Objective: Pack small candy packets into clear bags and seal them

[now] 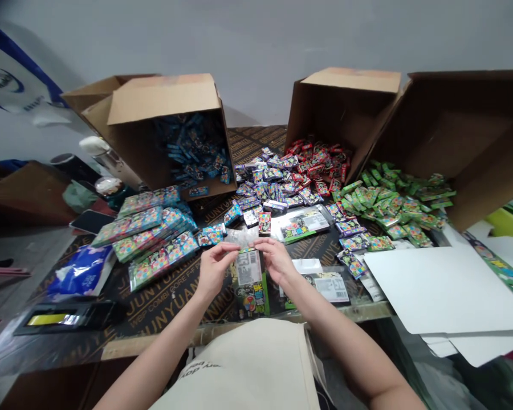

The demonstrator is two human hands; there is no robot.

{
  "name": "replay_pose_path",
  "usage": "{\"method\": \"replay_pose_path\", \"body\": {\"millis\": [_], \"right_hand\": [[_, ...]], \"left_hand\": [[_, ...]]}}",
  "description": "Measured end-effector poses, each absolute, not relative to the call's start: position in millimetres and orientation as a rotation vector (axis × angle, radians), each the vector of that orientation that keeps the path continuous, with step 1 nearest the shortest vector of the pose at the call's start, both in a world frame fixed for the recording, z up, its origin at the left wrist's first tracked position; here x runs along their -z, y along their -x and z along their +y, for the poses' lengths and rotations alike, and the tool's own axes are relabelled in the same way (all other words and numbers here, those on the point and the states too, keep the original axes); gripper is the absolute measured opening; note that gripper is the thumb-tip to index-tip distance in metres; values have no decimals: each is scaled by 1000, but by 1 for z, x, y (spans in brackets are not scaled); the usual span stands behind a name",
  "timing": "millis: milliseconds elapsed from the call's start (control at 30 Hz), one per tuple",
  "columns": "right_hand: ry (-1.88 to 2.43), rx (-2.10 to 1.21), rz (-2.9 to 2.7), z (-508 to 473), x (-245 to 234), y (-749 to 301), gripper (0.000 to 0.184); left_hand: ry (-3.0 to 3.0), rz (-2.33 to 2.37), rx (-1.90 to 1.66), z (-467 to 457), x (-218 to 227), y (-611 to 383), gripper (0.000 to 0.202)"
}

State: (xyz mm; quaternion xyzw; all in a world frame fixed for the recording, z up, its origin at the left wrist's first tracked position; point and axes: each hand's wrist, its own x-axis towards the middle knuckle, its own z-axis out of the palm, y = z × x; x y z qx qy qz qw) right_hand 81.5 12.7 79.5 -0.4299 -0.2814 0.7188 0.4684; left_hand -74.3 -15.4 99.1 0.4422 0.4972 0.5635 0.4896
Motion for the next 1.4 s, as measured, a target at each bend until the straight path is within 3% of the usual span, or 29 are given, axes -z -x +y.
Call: {"method": "replay_pose_path", "body": {"millis": [200, 400, 633, 767, 867, 1067, 1400], "right_hand": [[1063, -1309, -1228, 6, -86, -91, 16], [1077, -1316, -1372, 16, -96, -94, 14], [966, -1335, -1675, 18, -109, -121, 24], [1297, -867, -1734, 29, -89, -173, 26], [1644, -616, -1927, 31, -59, -210, 17], [1793, -601, -2069, 20, -21, -223, 6], [1700, -624, -2116, 4, -20, -210, 13]], "left_hand": [[-1318, 1359, -1150, -5, -110, 89, 11], [-1206, 1277, -1042, 11, -120, 92, 10], [-1841, 1213, -1123, -8, -120, 89, 6], [-2019, 1239, -1092, -6, -112, 93, 7], [-2040, 1238, -1026, -2, -111, 94, 9], [-2145, 1252, -833, 1, -116, 90, 30], [-2096, 1342, -913, -10, -109, 82, 22]]}}
